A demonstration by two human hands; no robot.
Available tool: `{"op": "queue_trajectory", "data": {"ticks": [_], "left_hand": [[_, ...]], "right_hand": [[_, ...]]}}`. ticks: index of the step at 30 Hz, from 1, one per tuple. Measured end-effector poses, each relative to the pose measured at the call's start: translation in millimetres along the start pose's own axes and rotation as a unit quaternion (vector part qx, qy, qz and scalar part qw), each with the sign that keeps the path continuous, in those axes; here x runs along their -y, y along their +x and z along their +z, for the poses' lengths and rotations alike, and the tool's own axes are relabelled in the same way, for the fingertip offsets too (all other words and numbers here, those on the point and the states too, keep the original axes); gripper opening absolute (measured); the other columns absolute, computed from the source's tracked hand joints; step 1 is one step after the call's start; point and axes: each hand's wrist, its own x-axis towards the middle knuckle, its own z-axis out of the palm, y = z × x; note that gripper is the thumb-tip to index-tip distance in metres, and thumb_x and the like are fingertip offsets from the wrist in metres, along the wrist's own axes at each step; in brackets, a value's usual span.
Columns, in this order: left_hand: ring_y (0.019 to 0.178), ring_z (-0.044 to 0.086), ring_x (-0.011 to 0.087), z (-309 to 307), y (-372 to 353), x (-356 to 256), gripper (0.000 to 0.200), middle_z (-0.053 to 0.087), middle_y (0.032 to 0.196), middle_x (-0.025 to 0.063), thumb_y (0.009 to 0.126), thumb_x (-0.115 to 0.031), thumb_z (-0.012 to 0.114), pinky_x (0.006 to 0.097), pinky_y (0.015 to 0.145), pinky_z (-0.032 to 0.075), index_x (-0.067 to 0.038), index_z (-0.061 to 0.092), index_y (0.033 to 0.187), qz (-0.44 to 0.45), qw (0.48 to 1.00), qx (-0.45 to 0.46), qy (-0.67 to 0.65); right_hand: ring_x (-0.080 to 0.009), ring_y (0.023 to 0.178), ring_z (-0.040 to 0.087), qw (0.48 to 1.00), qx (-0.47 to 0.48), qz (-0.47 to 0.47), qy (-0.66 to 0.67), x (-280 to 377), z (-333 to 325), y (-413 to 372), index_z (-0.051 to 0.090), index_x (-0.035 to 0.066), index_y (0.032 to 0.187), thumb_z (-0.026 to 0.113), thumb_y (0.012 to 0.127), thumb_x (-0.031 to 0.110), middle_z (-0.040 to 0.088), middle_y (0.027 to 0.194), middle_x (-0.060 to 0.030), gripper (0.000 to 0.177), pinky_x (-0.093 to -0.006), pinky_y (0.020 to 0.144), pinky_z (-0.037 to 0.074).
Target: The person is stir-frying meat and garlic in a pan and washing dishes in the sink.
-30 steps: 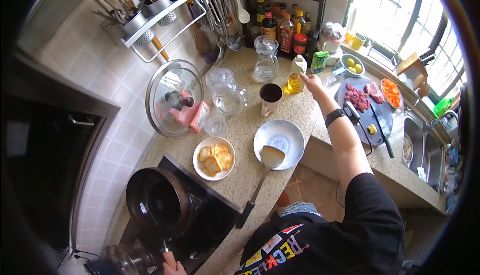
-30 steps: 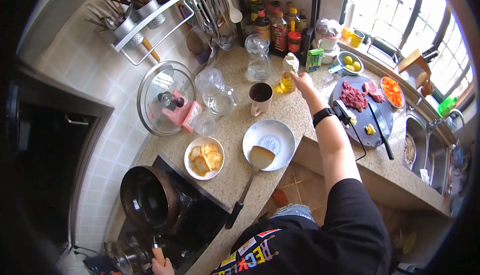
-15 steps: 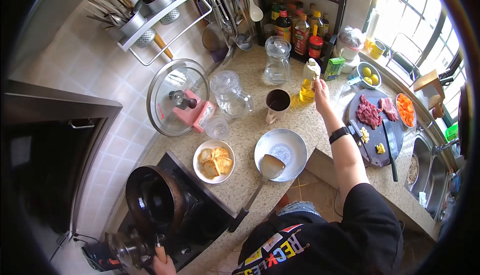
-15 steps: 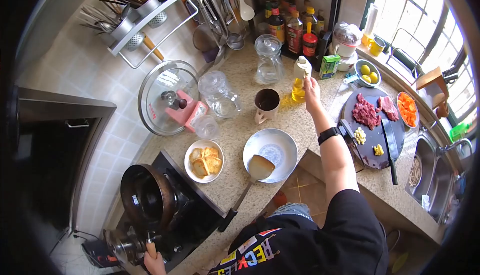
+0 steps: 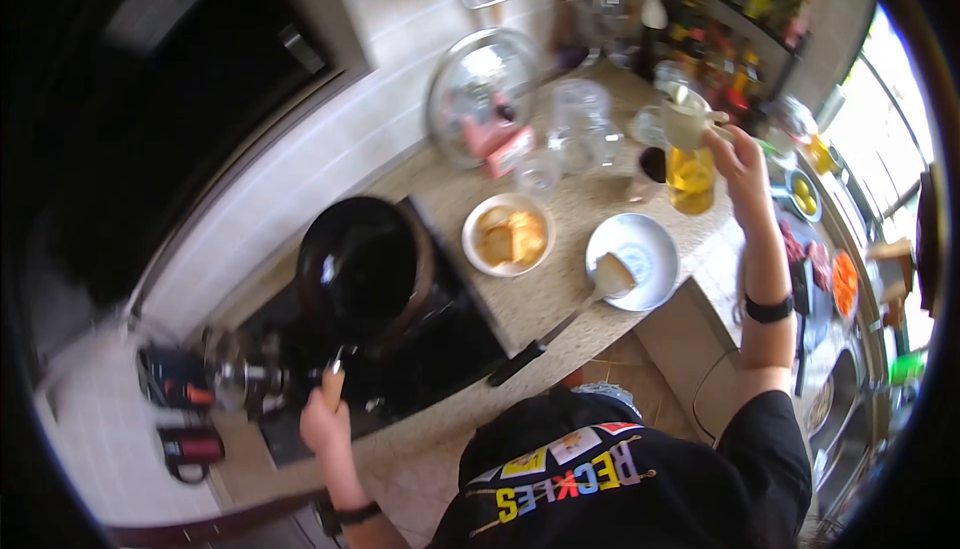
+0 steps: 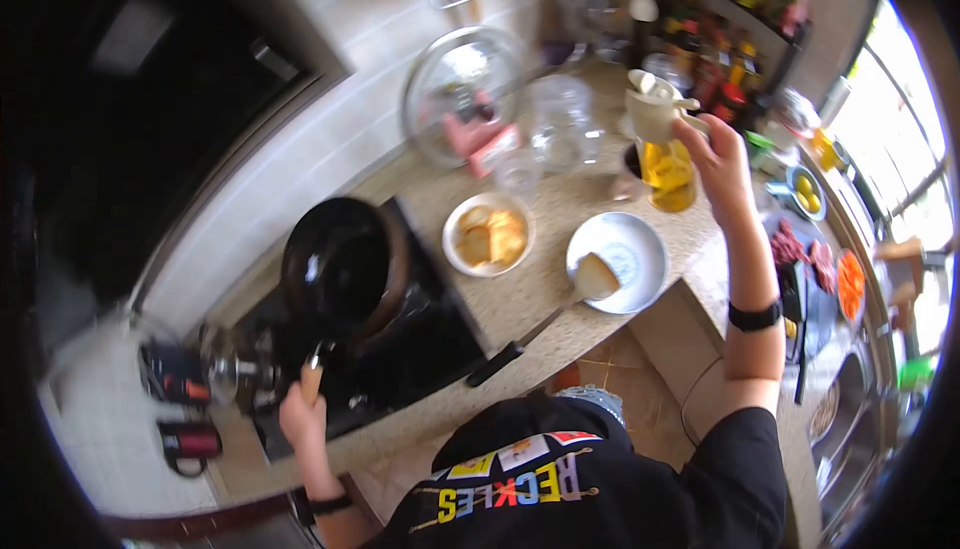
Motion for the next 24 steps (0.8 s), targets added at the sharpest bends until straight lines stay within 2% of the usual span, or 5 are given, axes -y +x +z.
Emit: {"op": "queue_trajectory", "data": {"ticks": [4, 7, 16, 20, 24], "left_hand": [[0.077, 0.061, 0.0372, -8.9, 7.8, 9.8, 0.022, 0.063, 0.077, 0.0166, 0.068, -0.017, 0.068, 0.0463, 0.065, 0.049, -0.006, 0.055, 0.082, 0.004, 1.0, 0.017, 0.006], [0.076, 0.062, 0.0351, -12.8, 11.9, 22.1, 0.019, 0.063, 0.076, 0.0154, 0.069, -0.015, 0.067, 0.0447, 0.065, 0.05, -0.006, 0.055, 0.08, 0.022, 1.0, 0.019, -0.009], [0.074, 0.064, 0.0308, -5.7, 29.6, 41.8, 0.023, 0.063, 0.079, 0.0116, 0.072, -0.017, 0.073, 0.0394, 0.064, 0.052, -0.007, 0.055, 0.083, 0.054, 0.998, -0.001, -0.032], [0.076, 0.064, 0.0297, -9.8, 35.4, 48.8, 0.025, 0.062, 0.079, 0.0109, 0.071, -0.019, 0.074, 0.0386, 0.065, 0.052, -0.007, 0.055, 0.083, 0.062, 0.997, 0.009, -0.046], [0.076, 0.063, 0.0292, -10.1, 37.5, 55.5, 0.027, 0.061, 0.079, 0.0106, 0.071, -0.02, 0.074, 0.0387, 0.066, 0.051, -0.006, 0.055, 0.083, 0.066, 0.996, 0.006, -0.064]], "right_hand": [[0.0001, 0.06, 0.038, 0.989, 0.141, -0.006, 0.033, 49.9, 63.1, -26.3, 0.061, 0.005, 0.087, 0.059, 0.089, 0.024, 0.047, 0.066, 0.0097, 0.019, -0.0188, 0.052, 0.029], [-0.002, 0.067, 0.048, 0.976, 0.213, -0.037, 0.034, 86.6, 118.1, -50.3, 0.061, -0.001, 0.088, 0.062, 0.088, 0.019, 0.057, 0.073, 0.0038, 0.02, -0.0206, 0.059, 0.039], [-0.0072, 0.058, 0.045, 0.91, 0.386, -0.131, -0.076, 156.0, 240.0, -66.6, 0.061, -0.004, 0.082, 0.065, 0.084, 0.023, 0.052, 0.061, -0.0023, 0.028, -0.0281, 0.053, 0.039], [-0.0169, 0.054, 0.052, 0.866, 0.439, -0.189, -0.148, 155.6, 278.7, -60.2, 0.06, -0.005, 0.077, 0.067, 0.082, 0.03, 0.056, 0.06, -0.0103, 0.036, -0.0336, 0.053, 0.041], [-0.0283, 0.061, 0.059, 0.817, 0.462, -0.208, -0.275, 171.1, 307.6, -64.2, 0.062, -0.004, 0.081, 0.066, 0.08, 0.036, 0.06, 0.067, -0.0171, 0.04, -0.0385, 0.06, 0.046]]}}
